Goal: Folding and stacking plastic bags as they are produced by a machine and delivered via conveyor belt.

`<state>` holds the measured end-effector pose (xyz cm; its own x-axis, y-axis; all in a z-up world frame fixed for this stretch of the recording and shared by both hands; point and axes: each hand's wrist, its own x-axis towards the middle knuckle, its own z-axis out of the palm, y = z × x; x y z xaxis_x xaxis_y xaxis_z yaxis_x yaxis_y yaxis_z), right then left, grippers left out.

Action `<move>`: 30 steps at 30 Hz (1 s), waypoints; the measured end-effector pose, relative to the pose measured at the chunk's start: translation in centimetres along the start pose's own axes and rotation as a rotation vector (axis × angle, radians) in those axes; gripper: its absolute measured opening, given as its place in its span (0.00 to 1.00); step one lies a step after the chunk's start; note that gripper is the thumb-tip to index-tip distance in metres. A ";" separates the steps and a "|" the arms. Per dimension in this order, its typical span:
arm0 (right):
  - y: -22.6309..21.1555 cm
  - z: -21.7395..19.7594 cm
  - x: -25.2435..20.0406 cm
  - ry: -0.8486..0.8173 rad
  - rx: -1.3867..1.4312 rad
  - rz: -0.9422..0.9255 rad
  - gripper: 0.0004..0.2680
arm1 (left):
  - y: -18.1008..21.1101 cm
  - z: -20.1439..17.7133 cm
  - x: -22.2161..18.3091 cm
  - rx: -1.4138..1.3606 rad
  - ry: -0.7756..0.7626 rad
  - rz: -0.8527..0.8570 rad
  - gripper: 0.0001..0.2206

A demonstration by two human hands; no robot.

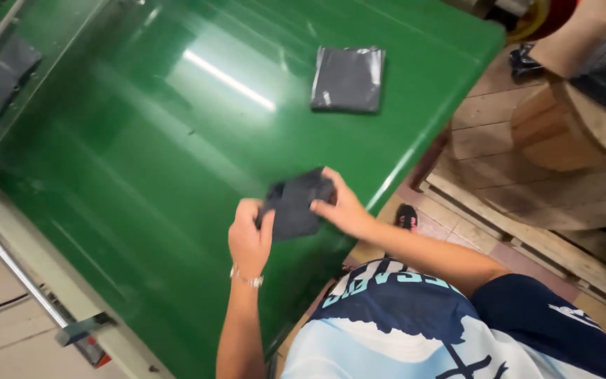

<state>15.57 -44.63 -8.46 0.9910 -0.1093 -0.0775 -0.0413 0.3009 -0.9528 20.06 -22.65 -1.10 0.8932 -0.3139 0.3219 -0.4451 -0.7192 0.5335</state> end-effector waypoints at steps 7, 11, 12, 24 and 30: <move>-8.8 -14.2 12.1 0.233 -0.453 -0.110 0.28 | 6.2 13.2 16.5 0.004 -0.081 -0.237 0.18; -9.6 -17.7 18.3 0.283 -0.562 -0.081 0.27 | 4.9 20.1 22.5 0.045 -0.084 -0.248 0.19; -8.6 -19.0 20.1 0.282 -0.619 -0.067 0.27 | 4.9 21.2 23.6 0.076 -0.090 -0.241 0.19; -8.1 -20.7 22.9 0.191 -0.648 0.166 0.27 | 3.0 26.2 24.4 0.366 -0.059 -0.281 0.19; -6.2 -21.4 24.2 0.245 -0.630 0.253 0.28 | 2.6 26.4 25.7 0.395 -0.018 -0.138 0.20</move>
<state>37.11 -69.42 -10.72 0.8873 -0.3397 -0.3118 -0.4049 -0.2503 -0.8795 43.55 -48.99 -12.11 0.9454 -0.2057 0.2529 -0.2650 -0.9368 0.2284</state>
